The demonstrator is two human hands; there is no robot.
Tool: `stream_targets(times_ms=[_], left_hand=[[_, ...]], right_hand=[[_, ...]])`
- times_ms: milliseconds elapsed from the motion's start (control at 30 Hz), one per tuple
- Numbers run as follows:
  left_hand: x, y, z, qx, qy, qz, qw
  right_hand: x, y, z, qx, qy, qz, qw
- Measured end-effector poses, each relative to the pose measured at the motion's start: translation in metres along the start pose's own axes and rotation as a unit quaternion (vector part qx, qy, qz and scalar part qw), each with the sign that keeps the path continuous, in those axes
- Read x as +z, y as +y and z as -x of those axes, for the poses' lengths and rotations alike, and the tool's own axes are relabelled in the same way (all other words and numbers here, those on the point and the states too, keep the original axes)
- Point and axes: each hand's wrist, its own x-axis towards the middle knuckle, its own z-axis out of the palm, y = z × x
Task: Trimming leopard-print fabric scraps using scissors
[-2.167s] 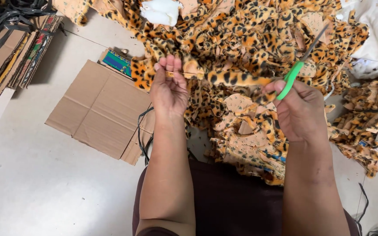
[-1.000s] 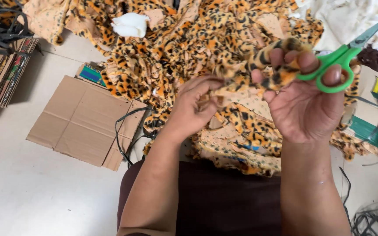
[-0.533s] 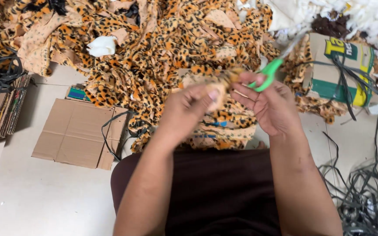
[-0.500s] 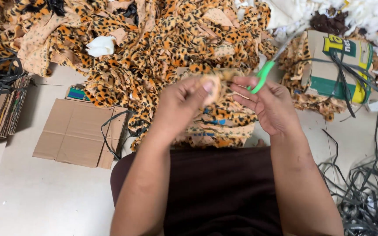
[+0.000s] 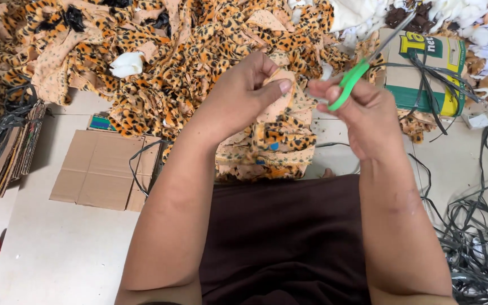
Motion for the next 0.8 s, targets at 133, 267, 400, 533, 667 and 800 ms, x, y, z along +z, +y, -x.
stream_targets(times_ms=[133, 267, 400, 533, 667, 800], left_hand=[[0.005, 0.008, -0.016, -0.016, -0.026, -0.08, 0.996], [0.007, 0.007, -0.024, 0.013, -0.069, -0.056, 0.996], [0.004, 0.018, -0.012, 0.019, -0.069, -0.01, 0.997], [0.002, 0.015, -0.003, 0.003, -0.022, 0.069, 0.997], [0.011, -0.014, 0.011, 0.041, 0.006, 0.202, 0.979], [0.036, -0.047, 0.023, 0.05, 0.015, 0.173, 0.983]], right_hand=[[0.007, -0.025, -0.015, -0.063, -0.049, -0.007, 0.997], [0.022, -0.043, -0.021, -0.021, -0.032, 0.02, 0.999], [0.028, -0.062, -0.023, -0.014, -0.096, 0.109, 0.989], [0.027, -0.075, -0.029, -0.031, -0.143, 0.217, 0.965], [0.028, -0.072, -0.036, -0.009, -0.139, 0.127, 0.982], [0.044, -0.063, -0.04, -0.004, -0.098, 0.066, 0.993]])
